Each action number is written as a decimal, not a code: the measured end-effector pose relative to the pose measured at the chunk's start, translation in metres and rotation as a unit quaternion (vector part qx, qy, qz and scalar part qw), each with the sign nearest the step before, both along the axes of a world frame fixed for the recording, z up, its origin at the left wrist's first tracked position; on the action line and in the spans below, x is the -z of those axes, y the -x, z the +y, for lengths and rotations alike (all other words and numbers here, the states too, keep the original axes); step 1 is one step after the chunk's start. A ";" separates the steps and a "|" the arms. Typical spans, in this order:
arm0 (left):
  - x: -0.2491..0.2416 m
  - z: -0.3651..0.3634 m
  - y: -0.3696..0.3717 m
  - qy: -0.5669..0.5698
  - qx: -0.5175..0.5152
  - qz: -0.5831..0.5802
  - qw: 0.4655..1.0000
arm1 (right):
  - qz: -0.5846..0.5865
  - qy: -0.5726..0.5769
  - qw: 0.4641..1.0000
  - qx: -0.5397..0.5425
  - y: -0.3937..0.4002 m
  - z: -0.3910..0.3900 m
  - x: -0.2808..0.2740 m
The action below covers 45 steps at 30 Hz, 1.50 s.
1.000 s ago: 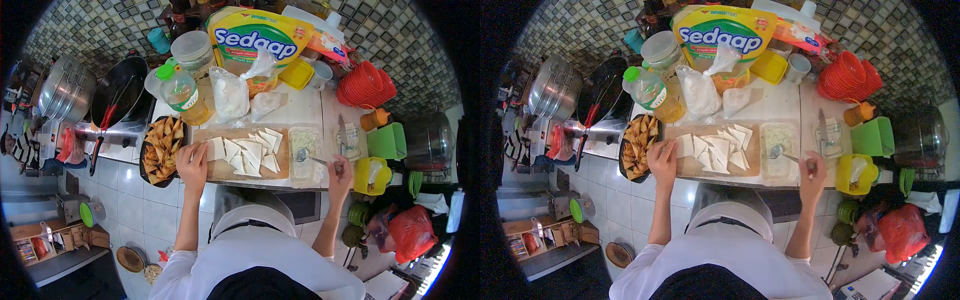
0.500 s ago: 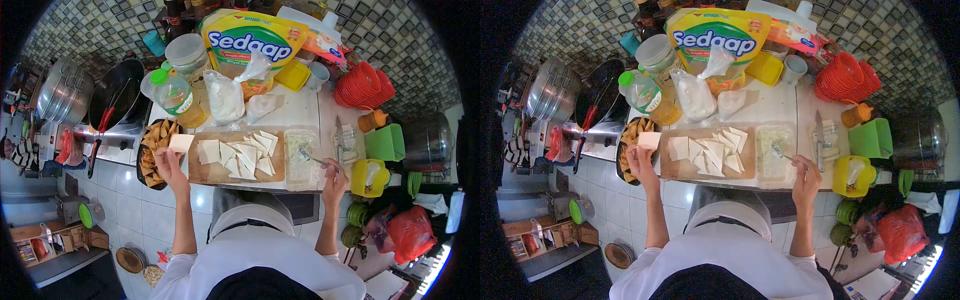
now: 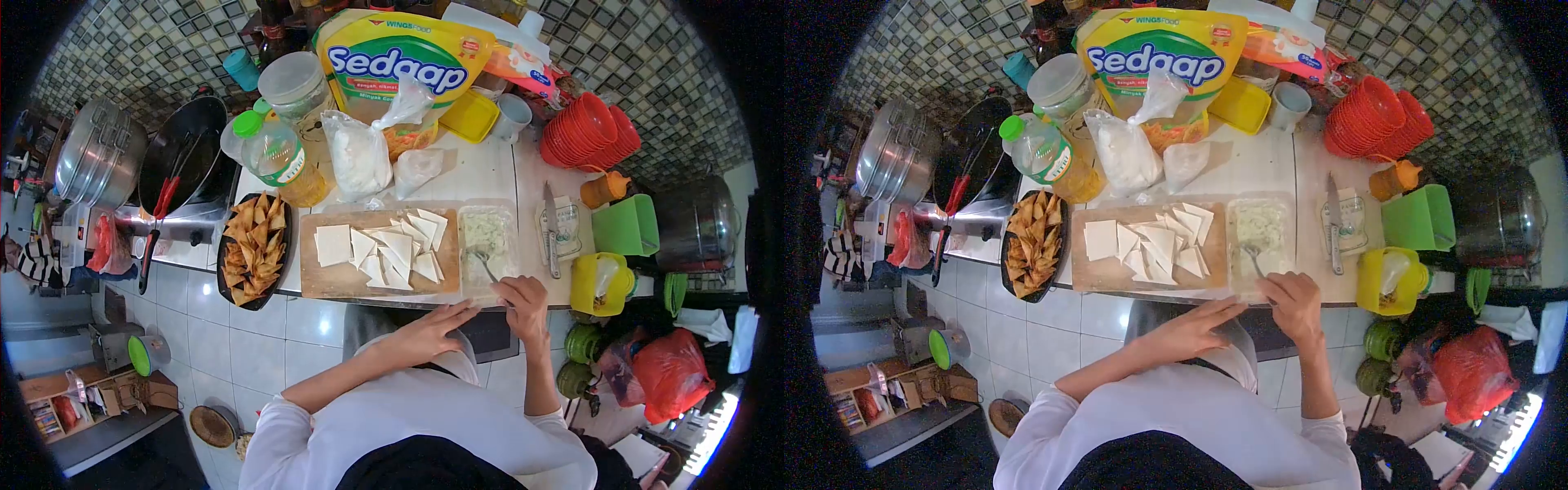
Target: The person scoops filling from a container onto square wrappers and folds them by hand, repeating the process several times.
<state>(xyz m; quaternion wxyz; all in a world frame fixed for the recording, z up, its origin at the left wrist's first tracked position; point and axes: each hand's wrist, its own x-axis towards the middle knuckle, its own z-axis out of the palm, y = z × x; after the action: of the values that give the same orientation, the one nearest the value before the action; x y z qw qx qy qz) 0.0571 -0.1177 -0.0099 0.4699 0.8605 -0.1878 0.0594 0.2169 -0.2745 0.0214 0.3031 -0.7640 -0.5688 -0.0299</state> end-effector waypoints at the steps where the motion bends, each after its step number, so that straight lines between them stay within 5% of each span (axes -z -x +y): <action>1: 0.009 -0.005 0.000 -0.073 0.008 0.020 0.997 | -0.001 0.001 1.000 0.002 0.000 -0.001 -0.001; 8: 0.034 -0.009 0.004 -0.138 -0.024 0.000 0.990 | -0.044 -0.030 0.998 0.014 0.003 0.003 0.004; 28: 0.036 -0.011 0.003 -0.068 -0.038 -0.005 0.997 | 0.007 -0.027 1.000 0.014 0.008 -0.007 -0.001; 31: 0.033 -0.011 0.002 -0.090 -0.034 0.005 0.995 | 0.003 -0.035 0.995 0.093 -0.001 -0.012 0.008; 38: 0.034 -0.010 0.002 -0.070 -0.034 0.008 0.997 | 0.044 -0.088 0.992 0.074 0.007 -0.013 0.009; 45: 0.041 -0.012 0.003 -0.055 -0.035 0.004 0.998 | 0.060 0.003 0.998 -0.036 0.005 -0.006 -0.012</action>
<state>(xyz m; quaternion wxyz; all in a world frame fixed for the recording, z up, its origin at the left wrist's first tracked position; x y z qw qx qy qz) 0.0543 -0.1298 -0.0513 0.4206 0.8912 -0.1585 0.0616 0.2121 -0.2805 0.0335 0.3351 -0.7447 -0.5764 0.0290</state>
